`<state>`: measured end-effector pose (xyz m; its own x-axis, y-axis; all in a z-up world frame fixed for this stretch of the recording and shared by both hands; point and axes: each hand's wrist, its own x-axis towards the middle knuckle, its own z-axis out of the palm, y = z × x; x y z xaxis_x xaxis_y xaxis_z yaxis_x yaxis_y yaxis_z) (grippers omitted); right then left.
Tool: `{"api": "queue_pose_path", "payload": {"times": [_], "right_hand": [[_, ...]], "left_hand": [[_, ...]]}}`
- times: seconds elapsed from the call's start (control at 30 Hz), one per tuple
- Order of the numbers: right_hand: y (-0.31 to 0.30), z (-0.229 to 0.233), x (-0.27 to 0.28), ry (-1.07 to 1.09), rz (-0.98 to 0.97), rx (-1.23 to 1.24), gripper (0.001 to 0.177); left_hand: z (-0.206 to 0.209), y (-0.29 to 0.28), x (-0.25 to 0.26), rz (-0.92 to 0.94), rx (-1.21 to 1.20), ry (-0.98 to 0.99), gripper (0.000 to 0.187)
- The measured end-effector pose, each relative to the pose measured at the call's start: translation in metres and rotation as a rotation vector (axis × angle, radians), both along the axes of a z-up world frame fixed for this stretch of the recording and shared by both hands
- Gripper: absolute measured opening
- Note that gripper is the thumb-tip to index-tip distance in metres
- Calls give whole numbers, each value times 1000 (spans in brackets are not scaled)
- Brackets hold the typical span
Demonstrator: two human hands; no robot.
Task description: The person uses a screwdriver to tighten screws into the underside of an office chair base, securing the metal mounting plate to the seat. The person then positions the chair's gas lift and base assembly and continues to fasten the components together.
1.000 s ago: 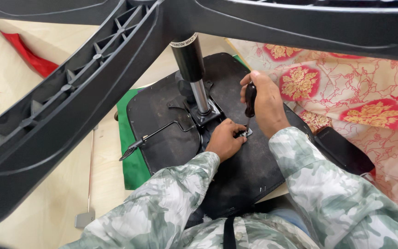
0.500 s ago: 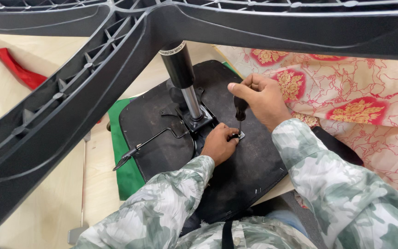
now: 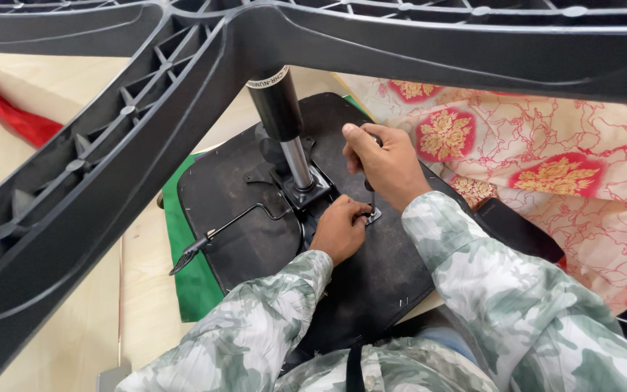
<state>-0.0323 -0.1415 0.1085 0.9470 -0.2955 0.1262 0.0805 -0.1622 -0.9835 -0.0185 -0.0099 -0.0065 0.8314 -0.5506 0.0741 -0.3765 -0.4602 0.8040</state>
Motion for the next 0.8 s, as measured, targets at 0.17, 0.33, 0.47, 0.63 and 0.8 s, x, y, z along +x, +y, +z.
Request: {"api": "queue_pose_path", "payload": {"times": [0.17,0.33,0.47,0.63,0.8], "right_hand": [[-3,-8,1,-50,-75,108,41],[-17,-10,5,-135,14,139,35],[-30,-1,1,46,-2,179,25],[-29,-1,-3,24,-66,-11,25],[-17,-9,-1,-53,-88,-10,19]], "left_hand": [[3,-2,0,-2,23,-17,26],[7,-2,0,3,16,-5,26],[10,-2,-2,3,37,10,26],[15,-1,-5,1,4,16,25],[15,-1,-8,26,-36,10,23]]}}
